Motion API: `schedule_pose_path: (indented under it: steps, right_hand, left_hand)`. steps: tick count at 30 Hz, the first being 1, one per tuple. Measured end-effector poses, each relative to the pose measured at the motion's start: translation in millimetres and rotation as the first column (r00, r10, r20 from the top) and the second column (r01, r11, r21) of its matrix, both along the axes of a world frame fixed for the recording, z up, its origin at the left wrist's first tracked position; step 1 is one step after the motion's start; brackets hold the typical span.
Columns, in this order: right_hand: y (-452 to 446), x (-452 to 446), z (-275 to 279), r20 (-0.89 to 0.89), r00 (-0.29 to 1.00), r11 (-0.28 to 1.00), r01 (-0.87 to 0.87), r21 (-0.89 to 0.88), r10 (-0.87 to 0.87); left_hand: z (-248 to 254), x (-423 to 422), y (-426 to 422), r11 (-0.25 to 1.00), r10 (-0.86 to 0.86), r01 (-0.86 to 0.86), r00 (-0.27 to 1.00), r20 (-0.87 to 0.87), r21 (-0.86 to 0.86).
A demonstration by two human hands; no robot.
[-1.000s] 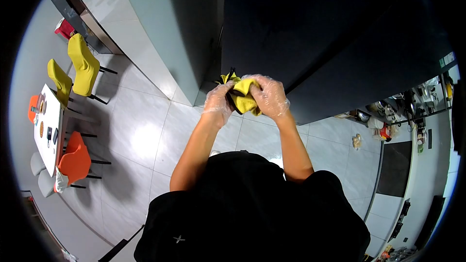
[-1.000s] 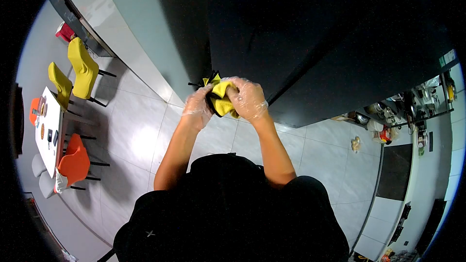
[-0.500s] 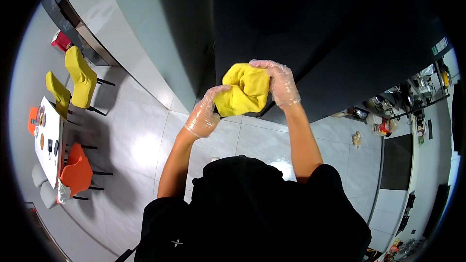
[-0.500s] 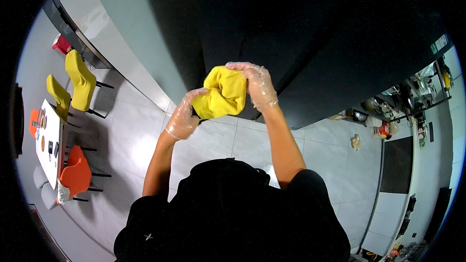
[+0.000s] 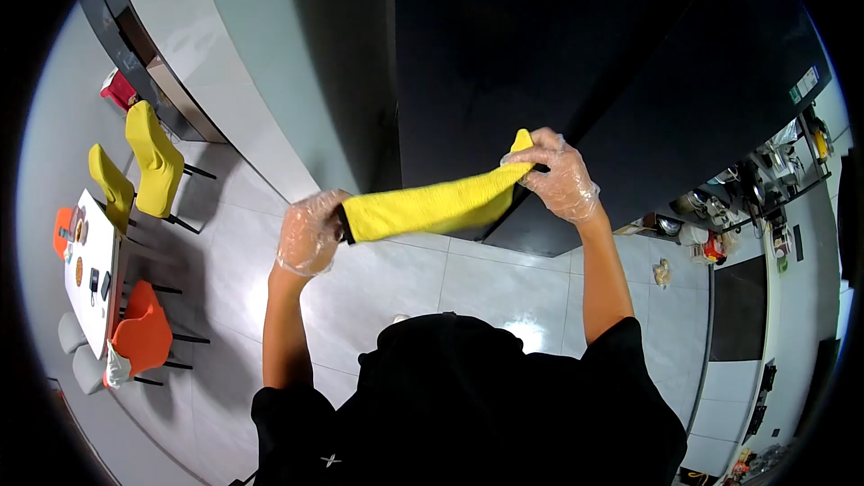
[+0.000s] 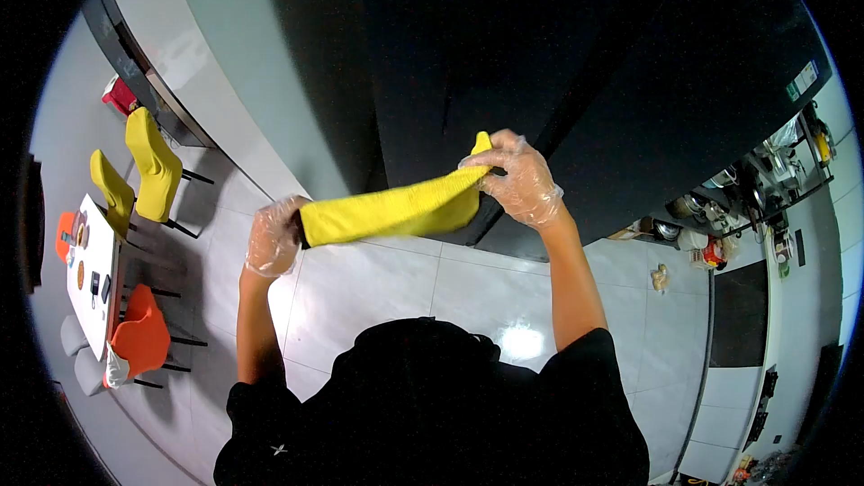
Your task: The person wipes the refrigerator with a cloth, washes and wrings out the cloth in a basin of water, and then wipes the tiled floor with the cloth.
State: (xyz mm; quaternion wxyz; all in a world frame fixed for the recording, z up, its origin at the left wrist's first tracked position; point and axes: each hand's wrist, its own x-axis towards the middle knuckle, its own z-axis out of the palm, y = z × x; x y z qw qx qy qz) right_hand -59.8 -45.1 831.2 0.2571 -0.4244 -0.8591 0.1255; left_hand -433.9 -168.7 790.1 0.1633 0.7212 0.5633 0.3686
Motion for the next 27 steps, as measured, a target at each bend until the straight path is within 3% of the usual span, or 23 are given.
schedule_pose_path:
  steps: [1, 2, 3, 4, 5, 7, 8, 11, 12, 15, 16, 17, 19, 20, 23, 24, 27]
  right_hand:
    - [2.2, -1.3, -1.1, -0.031, 0.999, 0.999, 0.031, 0.041, -0.03]
    - [6.6, -2.2, -4.4, -0.062, 0.996, 0.995, 0.062, 0.078, -0.058]
    - [10.1, -3.0, -9.8, -0.095, 0.992, 0.989, 0.097, 0.11, -0.087]
    - [14.3, -4.9, -17.0, -0.213, 0.971, 0.993, 0.102, -0.059, -0.112]
    - [16.0, -6.6, -21.6, -0.139, 0.982, 0.979, 0.106, -0.175, -0.131]
    - [20.0, -11.0, -25.3, 0.009, 0.99, 0.913, 0.132, -0.386, -0.139]
    - [18.2, -15.5, -26.4, 0.032, 0.99, 0.921, 0.138, -0.363, -0.136]
    - [13.2, -24.8, -51.5, -0.14, 0.986, 0.947, 0.04, -0.317, -0.089]
    - [3.6, -35.3, -53.8, -0.167, 0.981, 0.947, 0.043, -0.317, -0.1]
    - [3.1, -49.8, -71.4, -0.417, 0.908, 0.803, -0.281, -0.526, 0.044]
    - [-2.0, -56.0, -64.4, -0.348, 0.934, 0.749, -0.288, -0.597, 0.082]
    - [-2.4, -59.3, -66.9, -0.348, 0.91, 0.739, -0.394, -0.547, 0.227]
    - [-22.7, -70.3, -42.6, -0.453, 0.838, 0.566, -0.541, -0.622, 0.302]
    - [-30.5, -75.6, -45.1, -0.481, 0.812, 0.616, -0.572, -0.542, 0.331]
    - [-38.0, -88.5, -41.3, -0.204, 0.903, 0.79, -0.43, -0.436, 0.379]
    - [-40.7, -89.9, -34.9, -0.158, 0.919, 0.81, -0.393, -0.435, 0.361]
    - [-42.7, -97.4, -26.3, -0.07, 0.961, 0.874, -0.271, -0.404, 0.266]
  left_hand:
    - [-6.6, -5.0, 3.9, 0.992, 0.032, -0.019, 0.994, -0.1, 0.124]
    - [-18.4, -8.1, 14.8, 0.957, -0.039, 0.022, 0.998, 0.054, 0.29]
    - [-20.2, -8.2, 19.3, 0.982, -0.016, -0.014, 0.987, 0.161, 0.187]
    - [-21.3, -4.1, 21.6, 0.982, 0.164, -0.117, 0.913, 0.373, -0.145]
    - [-20.7, 2.5, 22.0, 0.871, 0.389, -0.137, 0.777, 0.495, -0.471]
    - [-65.8, 6.4, 34.5, 0.908, 0.393, -0.212, 0.726, 0.565, -0.361]
    - [-81.4, 8.3, 39.1, 0.919, 0.389, -0.25, 0.7, 0.599, -0.305]
    - [-59.3, 21.6, 40.9, 0.897, 0.379, -0.181, 0.784, 0.491, -0.404]
    - [-65.3, 31.2, 43.1, 0.935, 0.339, -0.195, 0.736, 0.586, -0.296]
    - [-68.6, 47.9, 50.1, 0.972, 0.217, -0.073, 0.641, 0.736, -0.224]
    - [-66.4, 53.7, 50.1, 0.97, 0.24, -0.143, 0.722, 0.649, -0.199]
    - [-61.5, 57.3, 49.8, 0.952, 0.287, -0.147, 0.74, 0.609, -0.27]
    - [-48.1, 64.1, 48.4, 0.9, 0.372, -0.163, 0.772, 0.516, -0.404]
    - [-55.2, 67.8, 49.7, 0.921, 0.349, -0.144, 0.715, 0.606, -0.361]
    - [-64.6, 70.3, 50.2, 0.967, 0.219, -0.079, 0.738, 0.638, -0.241]
    - [-58.3, 80.1, 46.2, 0.985, 0.158, -0.057, 0.668, 0.727, -0.161]
    - [-55.5, 76.9, 39.9, 0.993, 0.089, -0.017, 0.756, 0.648, -0.117]
